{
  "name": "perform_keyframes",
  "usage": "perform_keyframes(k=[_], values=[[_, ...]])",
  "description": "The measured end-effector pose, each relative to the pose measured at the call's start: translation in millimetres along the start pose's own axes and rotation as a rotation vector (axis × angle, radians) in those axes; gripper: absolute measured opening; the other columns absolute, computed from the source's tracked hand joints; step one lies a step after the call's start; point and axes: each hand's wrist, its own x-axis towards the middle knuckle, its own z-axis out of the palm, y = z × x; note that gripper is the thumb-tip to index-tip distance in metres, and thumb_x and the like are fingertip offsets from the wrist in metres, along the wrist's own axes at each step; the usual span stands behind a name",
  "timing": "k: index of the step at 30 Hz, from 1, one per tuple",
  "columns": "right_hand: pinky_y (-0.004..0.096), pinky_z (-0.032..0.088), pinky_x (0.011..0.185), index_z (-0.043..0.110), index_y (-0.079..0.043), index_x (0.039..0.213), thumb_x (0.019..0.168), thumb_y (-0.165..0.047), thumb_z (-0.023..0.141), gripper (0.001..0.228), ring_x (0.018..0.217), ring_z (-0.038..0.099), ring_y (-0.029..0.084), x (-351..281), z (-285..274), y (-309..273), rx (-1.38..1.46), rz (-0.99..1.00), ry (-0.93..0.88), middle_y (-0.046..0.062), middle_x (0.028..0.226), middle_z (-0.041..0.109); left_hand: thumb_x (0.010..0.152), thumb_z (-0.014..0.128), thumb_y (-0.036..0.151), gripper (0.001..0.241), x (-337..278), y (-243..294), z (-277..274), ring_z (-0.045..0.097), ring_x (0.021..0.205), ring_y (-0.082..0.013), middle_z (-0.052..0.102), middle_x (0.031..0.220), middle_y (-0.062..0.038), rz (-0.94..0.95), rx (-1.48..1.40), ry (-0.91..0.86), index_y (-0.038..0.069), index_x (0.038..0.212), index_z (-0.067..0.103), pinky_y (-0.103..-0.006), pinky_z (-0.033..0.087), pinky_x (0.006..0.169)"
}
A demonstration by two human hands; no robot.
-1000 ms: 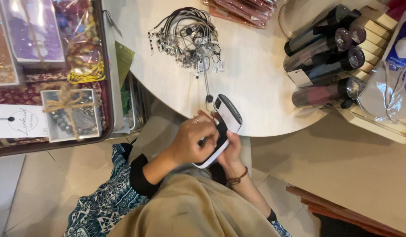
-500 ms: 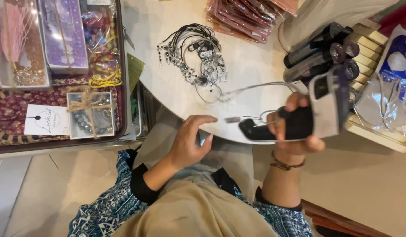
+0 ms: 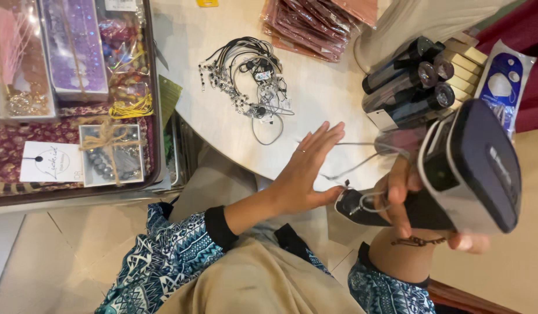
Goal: The person handles various accessories including necklaces and headbands, locating the price tag on each item and scanning it with a handheld scanner. The items are picked up from a table or a tray and returned after scanning.
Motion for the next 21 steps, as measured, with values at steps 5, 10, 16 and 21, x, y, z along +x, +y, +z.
perform_keyframes(k=[5, 10, 16, 21], values=[[0.030, 0.051, 0.076, 0.055, 0.005, 0.135, 0.101, -0.020, 0.074, 0.046, 0.074, 0.068, 0.020, -7, -7, 24, 0.085, -0.009, -0.039, 0.019, 0.127, 0.059, 0.096, 0.043, 0.004, 0.043, -10, 29, -30, 0.058, 0.126, -0.0264, 0.062, 0.124, -0.007, -0.105, -0.171, -0.019, 0.014, 0.137, 0.052, -0.0425, 0.038, 0.107], [0.030, 0.052, 0.062, 0.057, 0.009, 0.132, 0.104, -0.018, 0.077, 0.044, 0.066, 0.070, 0.024, 32, -5, 44, 0.180, -0.006, -0.068, 0.023, 0.128, 0.062, 0.111, 0.044, 0.040, 0.031, -26, 71, -78, 0.060, 0.133, -0.0290, 0.066, 0.131, -0.017, -0.189, -0.840, 0.219, 0.010, 0.109, 0.053, -0.0406, 0.047, 0.116], [0.030, 0.049, 0.063, 0.048, 0.007, 0.139, 0.102, -0.024, 0.079, 0.058, 0.066, 0.066, 0.022, 85, 42, 82, 0.199, 0.055, -0.116, 0.023, 0.134, 0.058, 0.105, 0.056, 0.023, 0.017, -34, 131, -144, 0.046, 0.143, -0.0472, 0.045, 0.146, -0.042, -0.055, -1.300, 0.496, 0.010, 0.097, 0.048, -0.0461, 0.045, 0.118], [0.029, 0.046, 0.065, 0.038, 0.005, 0.146, 0.099, -0.029, 0.081, 0.072, 0.066, 0.062, 0.020, 139, 74, 104, 0.198, 0.119, -0.160, 0.024, 0.141, 0.053, 0.114, 0.031, 0.013, 0.021, -48, 158, -199, 0.069, 0.105, -0.0349, 0.067, 0.104, -0.018, 0.010, -1.123, 0.601, 0.003, 0.113, 0.050, -0.0460, 0.054, 0.101]])
